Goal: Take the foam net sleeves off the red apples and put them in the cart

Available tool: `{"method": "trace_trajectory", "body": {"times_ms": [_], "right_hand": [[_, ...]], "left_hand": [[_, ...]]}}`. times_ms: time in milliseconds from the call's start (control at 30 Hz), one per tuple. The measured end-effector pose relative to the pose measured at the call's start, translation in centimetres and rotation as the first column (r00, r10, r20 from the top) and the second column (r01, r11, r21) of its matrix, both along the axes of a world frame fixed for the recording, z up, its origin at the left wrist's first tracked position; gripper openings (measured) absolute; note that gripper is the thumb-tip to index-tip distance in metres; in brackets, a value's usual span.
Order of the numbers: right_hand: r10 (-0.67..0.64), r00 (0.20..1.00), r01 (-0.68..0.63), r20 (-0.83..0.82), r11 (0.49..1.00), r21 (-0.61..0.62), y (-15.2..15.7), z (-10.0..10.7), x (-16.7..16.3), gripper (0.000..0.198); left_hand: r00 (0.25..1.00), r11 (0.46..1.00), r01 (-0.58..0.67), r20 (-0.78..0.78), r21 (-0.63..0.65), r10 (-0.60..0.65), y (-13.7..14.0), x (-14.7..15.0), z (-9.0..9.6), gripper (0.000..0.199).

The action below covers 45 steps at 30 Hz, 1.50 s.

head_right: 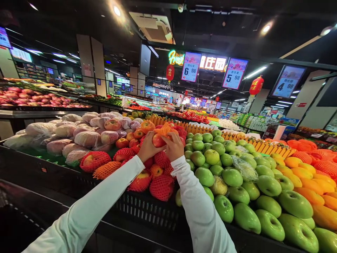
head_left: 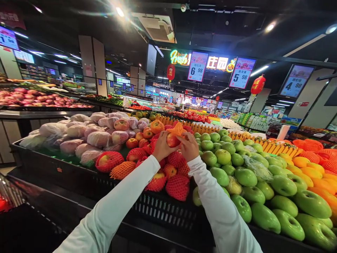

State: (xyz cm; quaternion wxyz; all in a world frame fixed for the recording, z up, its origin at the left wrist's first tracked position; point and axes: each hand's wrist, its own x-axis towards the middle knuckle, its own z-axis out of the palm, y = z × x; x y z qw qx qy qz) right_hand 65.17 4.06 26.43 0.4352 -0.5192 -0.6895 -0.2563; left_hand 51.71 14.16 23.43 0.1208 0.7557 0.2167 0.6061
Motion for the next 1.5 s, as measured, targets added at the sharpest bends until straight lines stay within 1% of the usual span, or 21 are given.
{"method": "trace_trajectory", "body": {"times_ms": [67,133,233,267,333,433,500,567,600,667,733,800,867,900,1000,1100,1167,1267,1333,1433,1500], "right_hand": [[0.043,0.999,-0.043,0.028,0.999,-0.029,-0.2,0.2,-0.7,0.048],[0.083,0.997,-0.082,0.009,0.996,-0.038,-0.4,0.3,-1.3,0.049],[0.200,0.979,-0.201,-0.034,0.979,-0.031,-0.5,0.3,-2.0,0.054],[0.248,0.968,-0.250,-0.046,0.968,-0.030,-0.5,0.3,-2.2,0.051],[0.335,0.938,-0.339,-0.084,0.940,-0.032,-0.7,0.3,-2.7,0.040],[0.407,0.894,-0.420,-0.185,0.907,-0.037,-1.0,0.4,-3.3,0.024],[0.396,0.887,-0.410,-0.238,0.912,-0.013,-1.3,0.6,-3.4,0.020],[0.334,0.892,-0.335,-0.306,0.941,0.051,-1.3,0.7,-3.1,0.019],[0.294,0.885,-0.283,-0.361,0.955,0.083,-1.2,0.8,-2.9,0.022],[0.237,0.834,-0.207,-0.499,0.971,0.116,-0.8,0.7,-2.4,0.033],[0.247,0.763,-0.222,-0.597,0.968,0.118,-0.3,0.3,-1.9,0.051],[0.301,0.722,-0.298,-0.623,0.948,0.112,0.4,-0.3,-1.7,0.066],[0.340,0.698,-0.376,-0.631,0.923,0.081,0.9,-0.8,-1.7,0.072],[0.349,0.679,-0.411,-0.646,0.910,0.061,1.0,-1.0,-1.7,0.074],[0.377,0.574,-0.529,-0.727,0.848,0.022,1.1,-0.9,-2.0,0.074],[0.388,0.467,-0.639,-0.795,0.769,0.001,0.9,-0.3,-1.9,0.068],[0.368,0.426,-0.661,-0.826,0.750,-0.007,0.7,0.1,-1.7,0.065],[0.343,0.382,-0.634,-0.858,0.773,0.027,0.5,0.4,-1.7,0.060],[0.337,0.366,-0.611,-0.868,0.790,0.049,0.5,0.3,-1.8,0.056],[0.330,0.363,-0.578,-0.871,0.813,0.067,0.8,0.1,-1.9,0.054],[0.332,0.343,-0.548,-0.879,0.830,0.100,1.2,-0.1,-1.6,0.056]], "left_hand": [[0.995,0.997,-0.071,0.067,-0.040,0.073,0.2,0.1,-0.1,0.062],[0.978,0.984,-0.149,0.131,-0.096,0.161,0.4,0.1,-0.1,0.060],[0.951,0.965,-0.217,0.191,-0.149,0.243,0.7,-0.1,-0.1,0.057],[0.947,0.963,-0.221,0.203,-0.155,0.250,0.8,-0.2,-0.1,0.054],[0.944,0.964,-0.213,0.220,-0.158,0.245,0.8,-0.4,-0.1,0.049],[0.943,0.973,-0.183,0.255,-0.142,0.215,0.8,-0.7,0.1,0.043],[0.939,0.980,-0.154,0.291,-0.128,0.186,0.6,-0.9,0.3,0.039],[0.939,0.988,-0.112,0.313,-0.108,0.141,0.3,-1.0,0.6,0.039],[0.944,0.991,-0.094,0.309,-0.092,0.118,0.2,-1.0,0.6,0.041],[0.958,0.996,-0.070,0.277,-0.049,0.081,-0.2,-1.1,0.7,0.046],[0.975,0.999,-0.042,0.220,0.015,0.038,-0.5,-1.2,0.7,0.049],[0.986,0.995,0.010,0.164,0.097,-0.026,-0.5,-1.1,0.6,0.051],[0.991,0.984,0.077,0.099,0.163,-0.094,-0.3,-1.1,0.4,0.054],[0.991,0.979,0.103,0.065,0.176,-0.116,-0.2,-1.1,0.4,0.056],[0.988,0.973,0.152,-0.023,0.174,-0.150,0.1,-1.2,0.3,0.063],[0.974,0.950,0.228,-0.059,0.215,-0.220,0.1,-1.2,0.4,0.061],[0.959,0.931,0.282,-0.069,0.231,-0.274,0.0,-1.1,0.4,0.058],[0.947,0.928,0.322,-0.081,0.187,-0.312,-0.1,-1.1,0.6,0.060],[0.931,0.919,0.363,-0.097,0.153,-0.352,-0.2,-1.1,0.6,0.059],[0.884,0.879,0.465,-0.108,0.105,-0.455,-0.4,-1.1,0.6,0.055],[0.835,0.836,0.548,-0.074,0.029,-0.545,-0.5,-0.9,0.5,0.053]]}}
